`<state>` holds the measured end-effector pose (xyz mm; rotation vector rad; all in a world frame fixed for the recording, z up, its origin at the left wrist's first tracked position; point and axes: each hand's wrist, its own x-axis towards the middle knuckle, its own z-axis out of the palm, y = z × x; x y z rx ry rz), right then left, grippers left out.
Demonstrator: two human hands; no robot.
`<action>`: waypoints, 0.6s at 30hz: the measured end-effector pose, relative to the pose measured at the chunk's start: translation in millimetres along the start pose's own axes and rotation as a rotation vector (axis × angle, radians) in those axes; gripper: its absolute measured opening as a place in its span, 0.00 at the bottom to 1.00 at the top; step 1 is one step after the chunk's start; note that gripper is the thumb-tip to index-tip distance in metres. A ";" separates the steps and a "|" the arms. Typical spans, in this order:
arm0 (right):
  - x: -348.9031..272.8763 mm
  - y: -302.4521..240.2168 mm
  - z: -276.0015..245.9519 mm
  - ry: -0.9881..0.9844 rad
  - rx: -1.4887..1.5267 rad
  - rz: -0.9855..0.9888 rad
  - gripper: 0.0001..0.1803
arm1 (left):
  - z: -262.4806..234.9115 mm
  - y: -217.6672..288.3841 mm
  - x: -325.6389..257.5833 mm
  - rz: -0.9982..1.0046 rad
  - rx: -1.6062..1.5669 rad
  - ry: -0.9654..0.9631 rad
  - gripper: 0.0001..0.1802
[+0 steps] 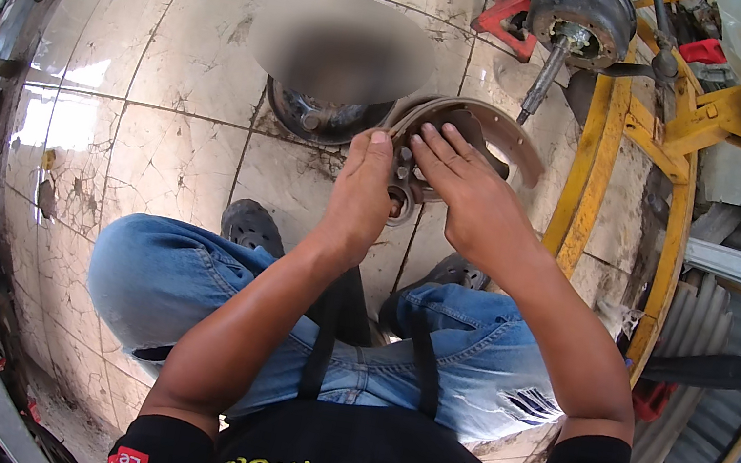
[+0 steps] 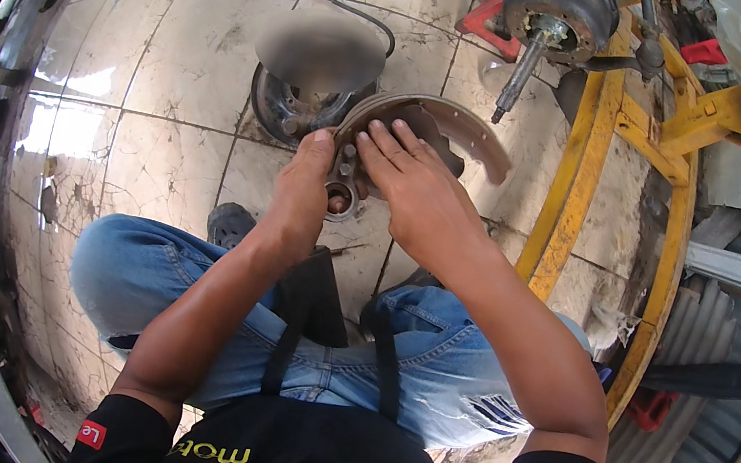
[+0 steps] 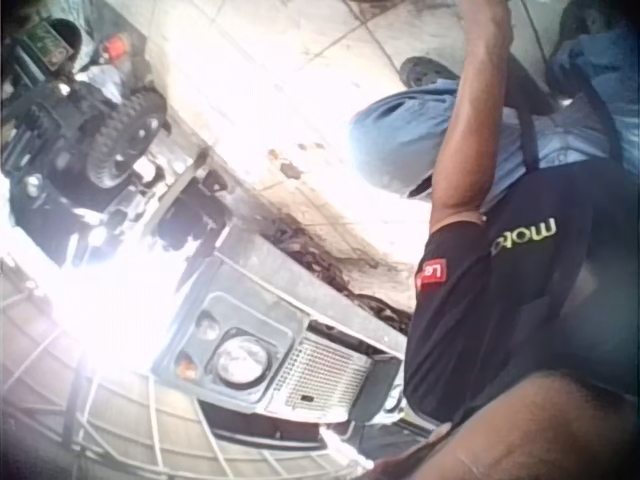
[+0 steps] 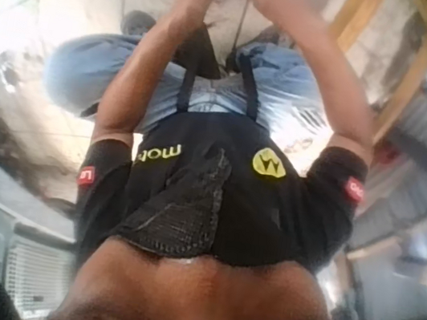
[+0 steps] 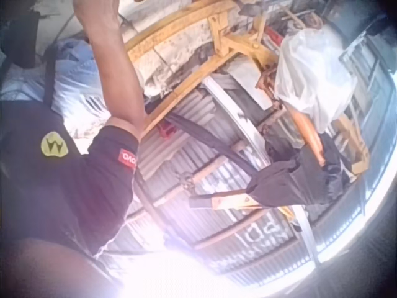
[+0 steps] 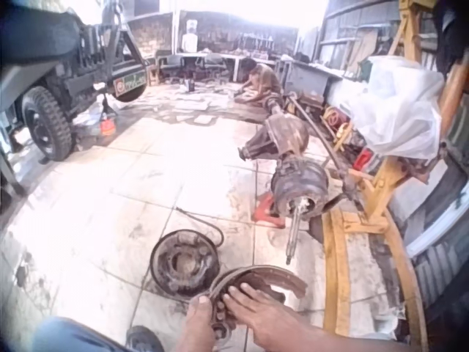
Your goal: The person sits on the floor and assembles a brake shoe with a return spring. They repeatedly position the spring onto the brake shoe, adjust its placement, and test the fit by hand. The brake drum and other parts remain on the floor nearby.
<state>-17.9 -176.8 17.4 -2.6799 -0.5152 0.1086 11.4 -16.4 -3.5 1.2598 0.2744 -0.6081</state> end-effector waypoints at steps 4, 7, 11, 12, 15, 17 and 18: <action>-0.6 3.4 4.1 -0.006 -0.027 -0.019 0.33 | -5.0 -20.4 6.6 0.060 0.094 0.006 0.23; 3.0 9.1 9.2 0.020 -0.040 -0.043 0.34 | 9.8 -17.5 4.2 -0.030 -0.026 0.130 0.22; -1.9 3.0 1.3 -0.027 -0.012 -0.016 0.34 | -4.0 4.1 4.9 0.013 -0.016 -0.011 0.21; -2.0 3.3 2.6 -0.010 -0.011 -0.017 0.34 | 0.5 2.1 3.1 0.000 -0.035 0.007 0.21; -0.9 4.1 5.8 0.027 -0.016 -0.019 0.34 | 5.4 -6.3 1.8 -0.035 -0.050 0.041 0.21; 3.0 5.5 6.8 0.038 -0.029 -0.035 0.34 | -0.7 -11.6 10.6 -0.043 -0.004 0.049 0.21; 1.6 4.7 6.0 0.033 -0.019 -0.028 0.33 | -3.8 -9.6 12.9 -0.030 -0.021 0.015 0.22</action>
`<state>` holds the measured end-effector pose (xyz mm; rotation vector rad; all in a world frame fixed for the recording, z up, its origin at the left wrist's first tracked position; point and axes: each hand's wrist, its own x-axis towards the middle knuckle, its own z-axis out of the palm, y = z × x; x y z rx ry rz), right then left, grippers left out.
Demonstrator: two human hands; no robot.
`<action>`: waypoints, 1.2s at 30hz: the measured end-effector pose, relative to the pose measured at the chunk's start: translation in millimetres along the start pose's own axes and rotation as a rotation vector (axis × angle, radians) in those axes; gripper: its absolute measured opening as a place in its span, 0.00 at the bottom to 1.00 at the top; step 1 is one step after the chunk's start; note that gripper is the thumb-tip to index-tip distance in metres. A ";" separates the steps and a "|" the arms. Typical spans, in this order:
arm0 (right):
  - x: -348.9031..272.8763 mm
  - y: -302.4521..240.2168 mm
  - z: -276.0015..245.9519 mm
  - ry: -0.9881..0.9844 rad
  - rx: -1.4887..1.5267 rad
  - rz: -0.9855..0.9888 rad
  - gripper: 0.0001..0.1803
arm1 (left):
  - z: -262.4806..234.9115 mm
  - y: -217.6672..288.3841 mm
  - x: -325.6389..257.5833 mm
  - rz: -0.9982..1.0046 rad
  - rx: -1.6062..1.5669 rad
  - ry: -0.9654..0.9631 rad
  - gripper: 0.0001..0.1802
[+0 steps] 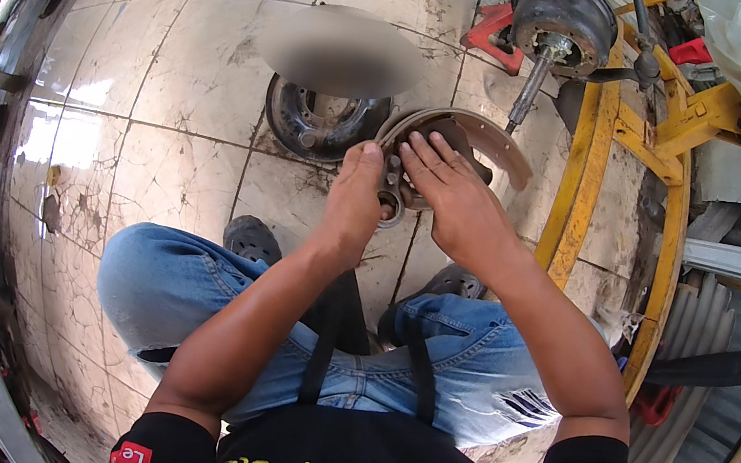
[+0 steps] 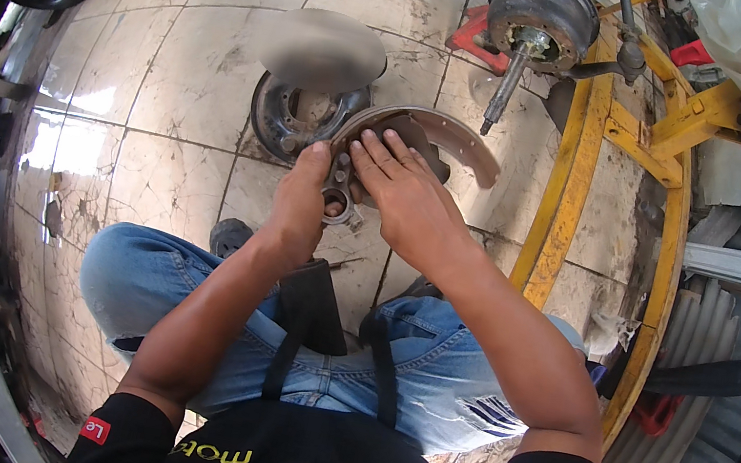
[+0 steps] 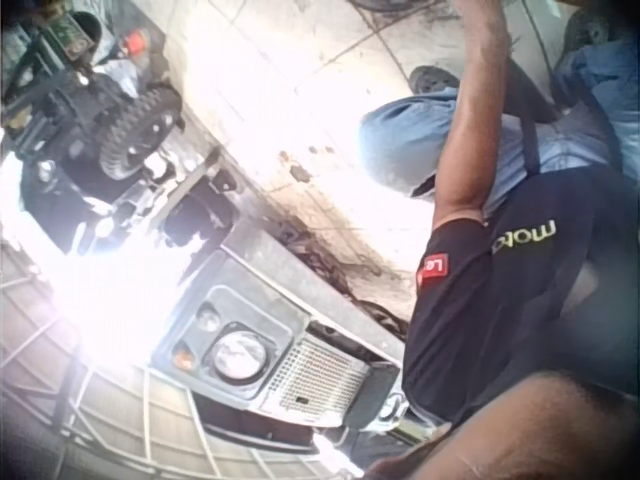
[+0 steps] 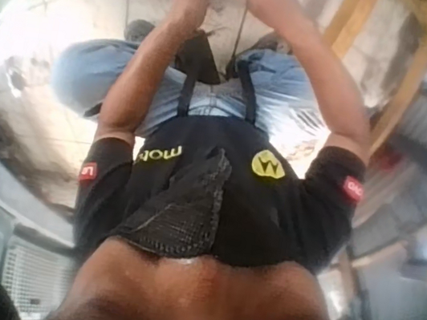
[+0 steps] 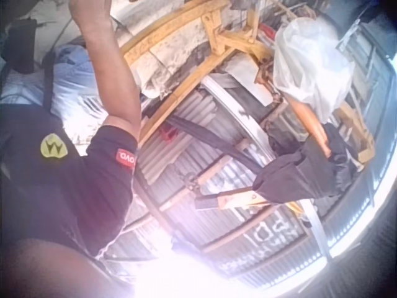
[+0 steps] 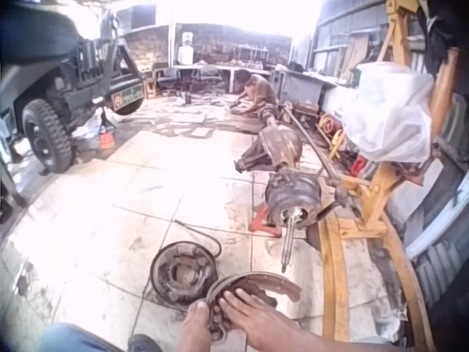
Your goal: The person sits on the floor and assembles a brake shoe with a return spring. They repeatedly position the spring onto the brake shoe, adjust its placement, and test the fit by hand. The brake drum and other parts remain on the floor nearby.
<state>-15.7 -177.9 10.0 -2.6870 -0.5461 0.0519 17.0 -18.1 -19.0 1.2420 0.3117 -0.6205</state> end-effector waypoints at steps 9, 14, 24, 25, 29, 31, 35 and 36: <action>-0.1 -1.2 0.6 0.001 0.001 0.019 0.34 | 11.8 5.2 -12.9 0.010 -0.013 0.062 0.22; -3.7 -0.6 1.0 0.002 0.009 0.012 0.34 | 4.3 12.6 -12.2 0.011 -0.004 -0.011 0.23; -6.4 -0.8 -0.3 -0.035 -0.031 0.025 0.32 | 6.6 5.8 -14.8 0.019 0.007 -0.008 0.22; -4.6 0.0 3.4 -0.018 -0.029 0.031 0.32 | 9.1 1.2 -15.0 0.021 0.001 0.010 0.22; -0.4 -5.2 -0.9 -0.016 -0.005 0.042 0.32 | 11.2 9.6 -16.4 0.023 0.013 0.049 0.23; -4.1 -4.1 -3.4 -0.040 -0.017 0.034 0.32 | 6.8 13.1 -14.5 0.043 0.033 0.001 0.23; -3.9 0.0 2.6 -0.009 -0.041 0.016 0.32 | 7.6 4.1 -12.4 0.031 0.011 -0.001 0.22; -3.6 -0.2 1.6 -0.014 -0.035 0.019 0.32 | 8.0 4.3 -12.6 0.038 0.010 -0.005 0.22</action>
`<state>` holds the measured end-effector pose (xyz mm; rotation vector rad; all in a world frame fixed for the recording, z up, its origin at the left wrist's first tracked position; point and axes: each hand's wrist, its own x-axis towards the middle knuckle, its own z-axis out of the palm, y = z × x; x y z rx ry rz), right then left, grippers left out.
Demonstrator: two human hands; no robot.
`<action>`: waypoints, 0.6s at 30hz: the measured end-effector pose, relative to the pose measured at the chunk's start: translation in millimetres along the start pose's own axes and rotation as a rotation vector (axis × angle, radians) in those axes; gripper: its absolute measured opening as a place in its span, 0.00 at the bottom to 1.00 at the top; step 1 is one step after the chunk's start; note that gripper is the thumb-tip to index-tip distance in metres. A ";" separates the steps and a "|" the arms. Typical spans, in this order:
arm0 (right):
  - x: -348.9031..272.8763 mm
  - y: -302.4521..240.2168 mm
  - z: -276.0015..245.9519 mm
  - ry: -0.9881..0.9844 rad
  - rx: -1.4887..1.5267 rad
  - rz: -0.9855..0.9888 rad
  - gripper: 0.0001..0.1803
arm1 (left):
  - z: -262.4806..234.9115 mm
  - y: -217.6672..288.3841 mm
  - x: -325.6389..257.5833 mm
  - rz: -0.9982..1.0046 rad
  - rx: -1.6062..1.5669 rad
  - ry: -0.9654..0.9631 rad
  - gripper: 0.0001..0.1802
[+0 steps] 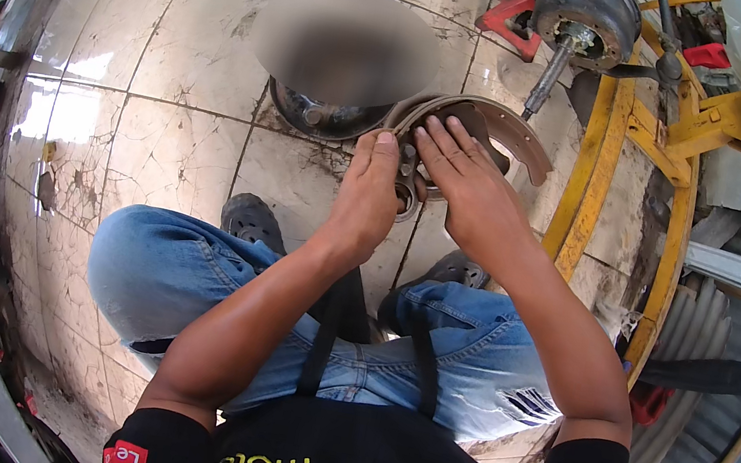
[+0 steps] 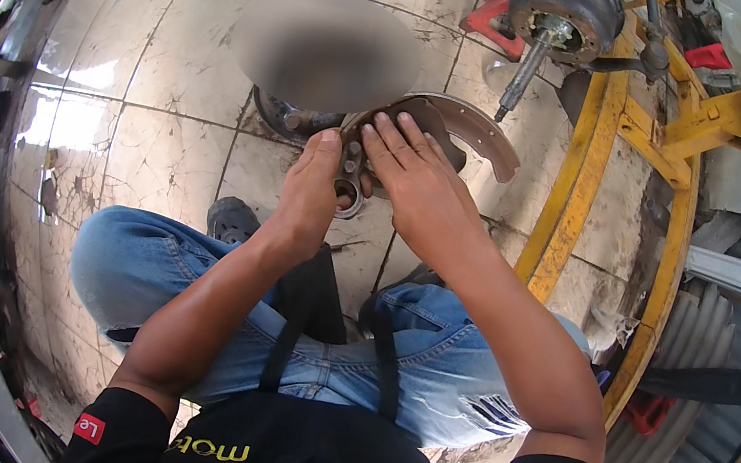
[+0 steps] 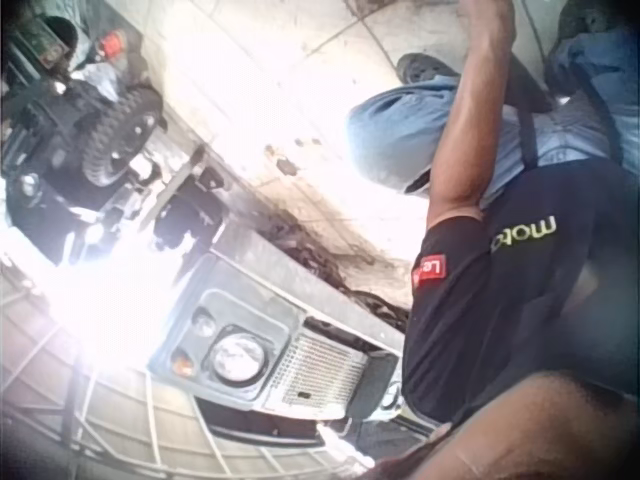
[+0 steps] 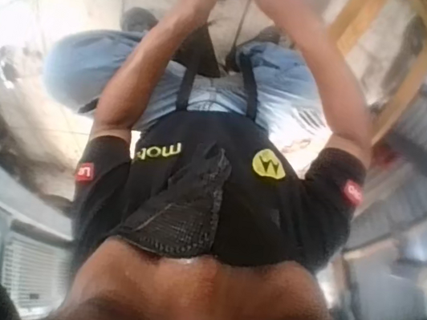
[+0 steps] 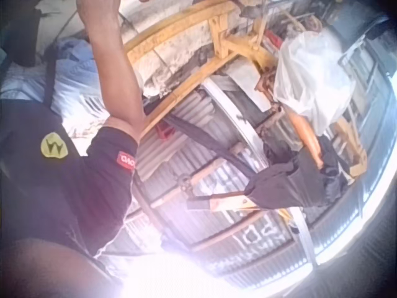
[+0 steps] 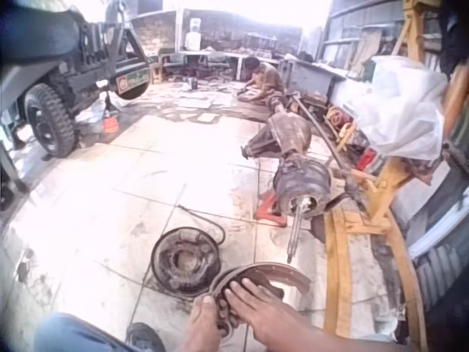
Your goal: The person sits on the floor and assembles a brake shoe with a return spring. They repeatedly position the spring onto the brake shoe, adjust its placement, and test the fit by hand. The brake drum and other parts remain on the floor nearby.
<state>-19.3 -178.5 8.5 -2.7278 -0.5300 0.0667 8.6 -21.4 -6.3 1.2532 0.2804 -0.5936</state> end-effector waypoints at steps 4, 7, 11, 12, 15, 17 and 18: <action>-1.2 -3.8 -9.4 -0.052 0.023 0.012 0.33 | -3.4 5.6 0.6 0.021 0.041 -0.001 0.23; -3.3 -2.2 -6.5 -0.052 0.026 0.010 0.33 | -3.7 -0.1 0.4 0.038 0.063 -0.009 0.23; 4.3 0.6 2.9 0.027 -0.009 0.008 0.33 | -1.9 -0.5 -0.7 0.036 0.068 -0.001 0.22; 3.1 -2.2 0.3 0.000 0.005 0.021 0.33 | -2.0 0.6 -0.2 0.043 0.057 0.004 0.22; -2.9 -5.6 -4.2 -0.042 0.021 0.024 0.33 | -2.1 1.0 1.3 0.057 0.045 0.016 0.22; -5.6 1.3 0.9 -0.015 -0.010 -0.007 0.33 | -0.8 3.4 0.7 0.056 0.071 0.001 0.22; -5.1 1.3 2.7 0.004 0.007 -0.003 0.35 | -2.0 1.9 1.3 0.038 0.062 -0.005 0.22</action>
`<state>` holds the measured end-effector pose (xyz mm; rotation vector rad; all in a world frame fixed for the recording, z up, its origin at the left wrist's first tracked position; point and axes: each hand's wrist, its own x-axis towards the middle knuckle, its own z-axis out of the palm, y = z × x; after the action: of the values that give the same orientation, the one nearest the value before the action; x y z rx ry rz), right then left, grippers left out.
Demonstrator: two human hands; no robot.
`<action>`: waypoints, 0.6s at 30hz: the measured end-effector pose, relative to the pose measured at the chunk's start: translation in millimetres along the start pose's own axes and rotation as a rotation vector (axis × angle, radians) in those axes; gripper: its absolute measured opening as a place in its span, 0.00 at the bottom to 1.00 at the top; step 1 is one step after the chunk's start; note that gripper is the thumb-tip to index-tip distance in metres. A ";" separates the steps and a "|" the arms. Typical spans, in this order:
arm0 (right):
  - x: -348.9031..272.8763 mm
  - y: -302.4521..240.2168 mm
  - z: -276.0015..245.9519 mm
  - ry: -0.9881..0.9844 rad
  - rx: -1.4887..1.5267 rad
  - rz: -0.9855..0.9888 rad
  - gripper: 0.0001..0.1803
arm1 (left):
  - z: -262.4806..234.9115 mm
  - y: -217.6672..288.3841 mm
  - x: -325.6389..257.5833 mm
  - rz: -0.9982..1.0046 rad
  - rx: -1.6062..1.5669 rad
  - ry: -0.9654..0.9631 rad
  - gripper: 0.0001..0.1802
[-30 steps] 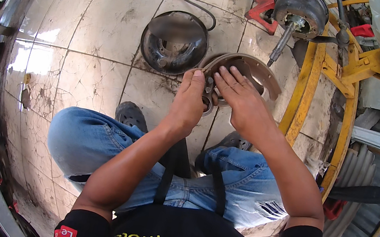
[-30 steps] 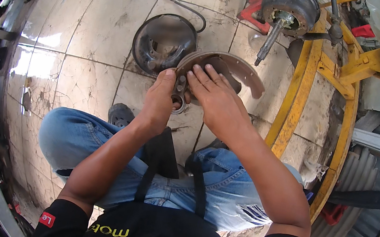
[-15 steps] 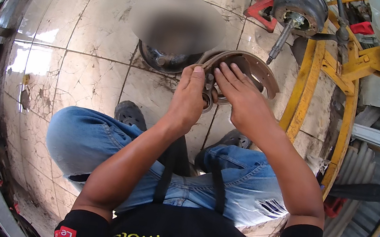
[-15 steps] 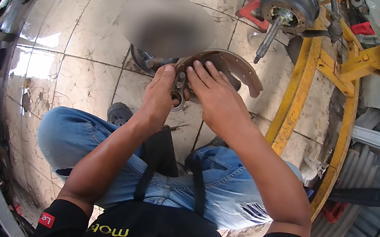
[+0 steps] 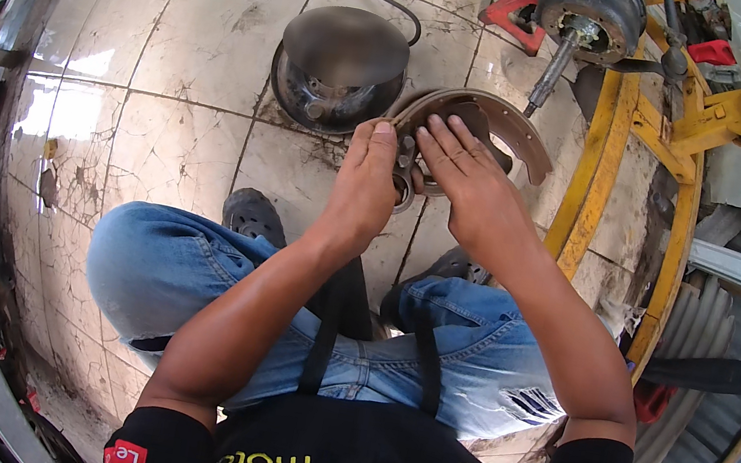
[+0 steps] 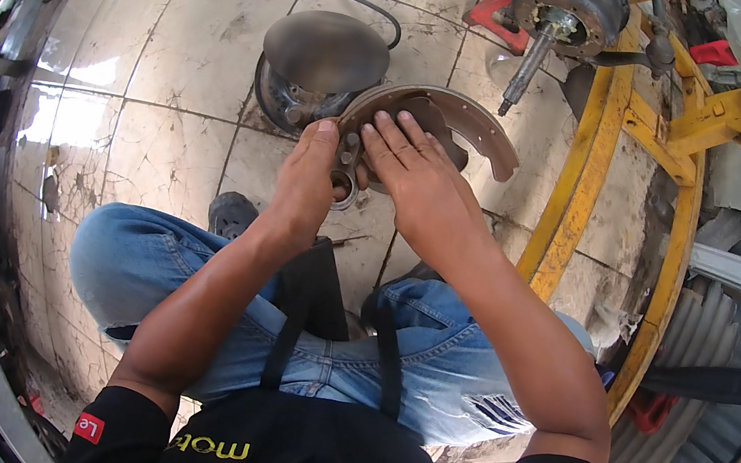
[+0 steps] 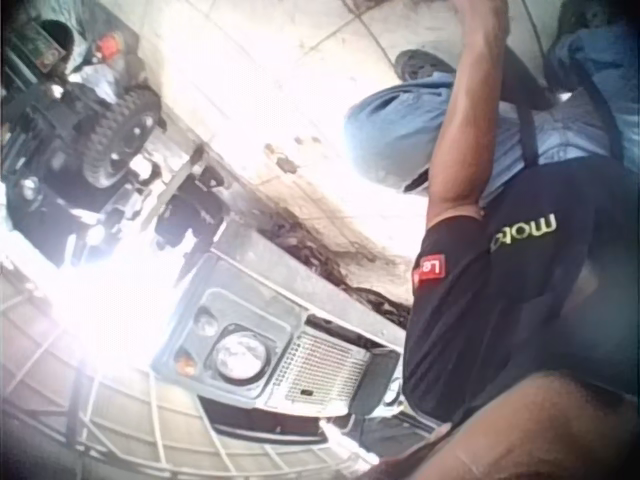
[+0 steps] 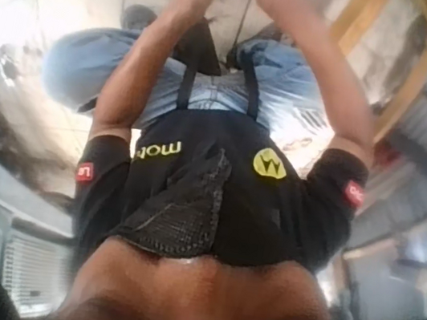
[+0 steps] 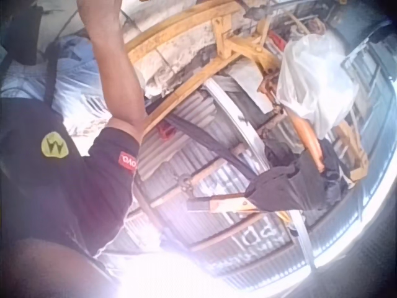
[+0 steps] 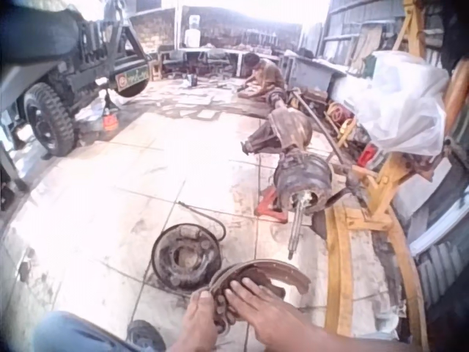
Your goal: The person sits on the floor and assembles a brake shoe with a return spring. They repeatedly position the spring onto the brake shoe, adjust its placement, and test the fit by hand. The brake drum and other parts remain on the floor nearby.
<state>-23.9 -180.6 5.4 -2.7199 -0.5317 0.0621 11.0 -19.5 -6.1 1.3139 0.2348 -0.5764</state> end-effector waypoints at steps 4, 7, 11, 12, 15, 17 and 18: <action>0.6 -7.1 -1.8 0.014 0.044 0.026 0.34 | -1.3 0.9 1.4 0.002 -0.024 0.004 0.21; 1.3 -6.2 -0.8 0.039 -0.004 0.007 0.32 | -0.4 1.6 2.6 0.020 -0.015 0.016 0.22; 8.7 7.3 2.3 0.069 -0.026 0.028 0.33 | 3.1 4.2 0.8 -0.027 -0.008 0.044 0.22; 8.5 7.7 0.4 0.075 0.037 0.061 0.34 | 3.2 6.7 0.7 -0.022 -0.006 0.033 0.22; 5.0 7.3 -0.5 0.099 0.135 0.102 0.34 | 0.5 7.6 0.9 0.008 0.002 0.007 0.22; -0.1 4.3 4.8 0.129 0.078 0.070 0.33 | -2.8 3.0 2.1 0.046 0.016 -0.016 0.22; -0.4 4.2 6.2 0.121 0.032 0.046 0.34 | -1.7 1.8 1.3 0.034 0.010 0.007 0.22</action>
<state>-23.4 -182.2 -2.0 -2.6836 -0.4292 -0.0807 13.3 -18.0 -5.6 1.3275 0.2155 -0.5452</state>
